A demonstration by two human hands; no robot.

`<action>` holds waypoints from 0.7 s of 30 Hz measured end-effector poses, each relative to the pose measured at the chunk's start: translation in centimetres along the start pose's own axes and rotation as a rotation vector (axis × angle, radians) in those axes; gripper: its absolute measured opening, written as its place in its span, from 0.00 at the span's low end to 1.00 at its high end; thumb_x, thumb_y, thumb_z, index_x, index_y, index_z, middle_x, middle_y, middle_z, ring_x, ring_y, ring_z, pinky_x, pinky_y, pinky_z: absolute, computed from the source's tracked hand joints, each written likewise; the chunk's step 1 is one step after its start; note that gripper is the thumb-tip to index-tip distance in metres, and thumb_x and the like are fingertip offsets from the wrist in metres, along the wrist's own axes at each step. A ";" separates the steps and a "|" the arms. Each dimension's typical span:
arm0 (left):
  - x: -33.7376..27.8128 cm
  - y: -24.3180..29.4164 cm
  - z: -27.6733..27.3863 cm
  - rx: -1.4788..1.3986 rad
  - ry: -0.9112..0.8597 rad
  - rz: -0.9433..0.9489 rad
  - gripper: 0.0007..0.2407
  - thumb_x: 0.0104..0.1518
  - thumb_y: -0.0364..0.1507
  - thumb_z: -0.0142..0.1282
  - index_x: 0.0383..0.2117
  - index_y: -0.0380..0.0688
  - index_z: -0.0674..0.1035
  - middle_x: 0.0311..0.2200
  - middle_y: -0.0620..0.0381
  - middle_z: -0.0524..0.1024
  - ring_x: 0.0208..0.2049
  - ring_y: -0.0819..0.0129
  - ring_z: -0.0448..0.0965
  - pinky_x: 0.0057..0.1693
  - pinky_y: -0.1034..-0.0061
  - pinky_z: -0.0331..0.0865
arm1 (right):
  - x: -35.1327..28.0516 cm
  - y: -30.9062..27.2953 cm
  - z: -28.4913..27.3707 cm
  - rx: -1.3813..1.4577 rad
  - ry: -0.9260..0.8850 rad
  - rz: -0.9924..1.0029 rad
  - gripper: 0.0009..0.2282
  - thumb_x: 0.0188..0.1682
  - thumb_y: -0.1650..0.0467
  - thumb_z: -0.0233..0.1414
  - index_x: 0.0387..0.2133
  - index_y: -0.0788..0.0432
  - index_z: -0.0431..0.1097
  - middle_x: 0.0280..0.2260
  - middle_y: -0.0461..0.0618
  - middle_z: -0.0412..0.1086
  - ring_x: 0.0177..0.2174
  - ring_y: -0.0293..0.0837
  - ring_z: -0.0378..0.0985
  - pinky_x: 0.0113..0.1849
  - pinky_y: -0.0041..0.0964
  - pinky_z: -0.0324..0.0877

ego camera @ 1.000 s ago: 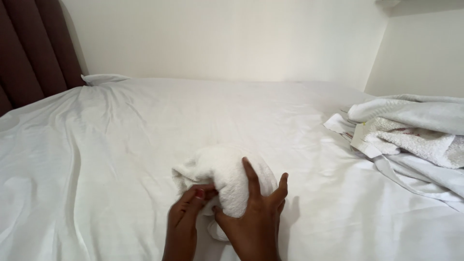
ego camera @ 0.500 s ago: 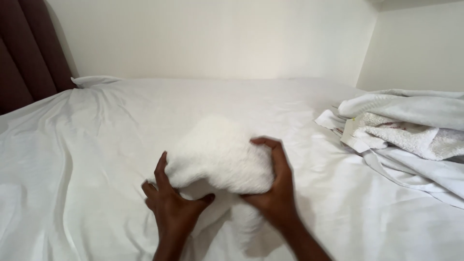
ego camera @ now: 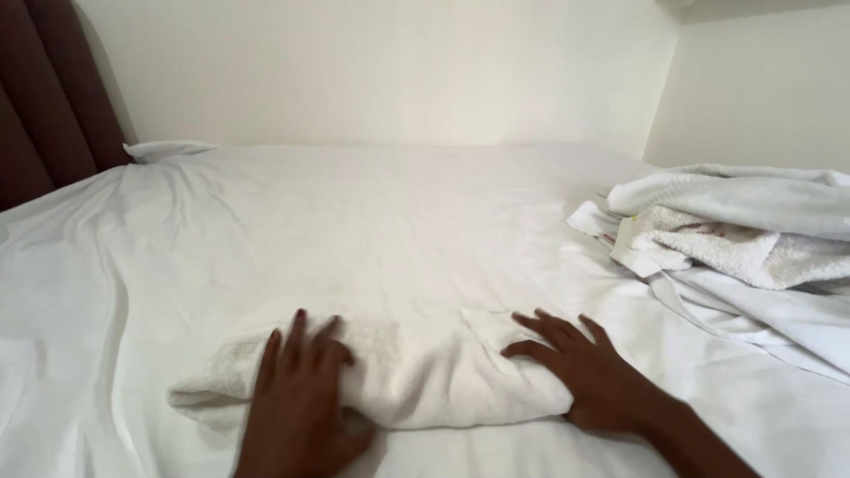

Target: The person folds a white towel on a bed by hand. They smooth the towel, fold it in half, roll it tightly, and then fold the rolled towel into a compact square shape.

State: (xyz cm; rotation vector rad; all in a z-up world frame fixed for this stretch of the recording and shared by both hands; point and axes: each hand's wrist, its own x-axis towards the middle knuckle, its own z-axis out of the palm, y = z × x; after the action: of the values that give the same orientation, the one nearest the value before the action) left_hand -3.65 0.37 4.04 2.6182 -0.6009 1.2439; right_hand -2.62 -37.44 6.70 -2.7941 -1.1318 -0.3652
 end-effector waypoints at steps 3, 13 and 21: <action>-0.3 0.8 1.9 0.030 0.029 0.117 0.45 0.20 0.44 0.71 0.57 0.46 0.74 0.59 0.51 0.67 0.64 0.43 0.59 0.63 0.30 0.44 | 1.2 -3.5 -0.6 -0.391 -0.172 0.315 0.46 0.34 0.73 0.61 0.69 0.32 0.51 0.74 0.50 0.34 0.72 0.54 0.31 0.60 0.70 0.35; -1.0 -0.4 -1.0 0.169 0.125 -0.257 0.20 0.47 0.23 0.55 0.48 0.58 0.81 0.49 0.65 0.78 0.55 0.60 0.73 0.64 0.61 0.59 | -3.4 0.9 1.1 -0.307 0.356 0.283 0.41 0.30 0.84 0.50 0.63 0.40 0.60 0.67 0.46 0.56 0.65 0.50 0.57 0.61 0.50 0.55; -5.4 1.3 -0.4 0.163 -0.033 -0.040 0.28 0.36 0.21 0.57 0.47 0.67 0.83 0.48 0.75 0.79 0.50 0.73 0.75 0.57 0.66 0.56 | -6.0 2.1 0.3 -0.315 -0.086 0.557 0.45 0.40 0.79 0.57 0.71 0.30 0.49 0.73 0.36 0.44 0.69 0.44 0.42 0.63 0.64 0.42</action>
State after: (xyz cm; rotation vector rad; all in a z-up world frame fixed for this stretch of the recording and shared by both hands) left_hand -7.51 0.84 0.10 2.7733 -0.4679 1.2901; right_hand -5.23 -42.93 4.83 -3.2572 -0.2807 -0.3916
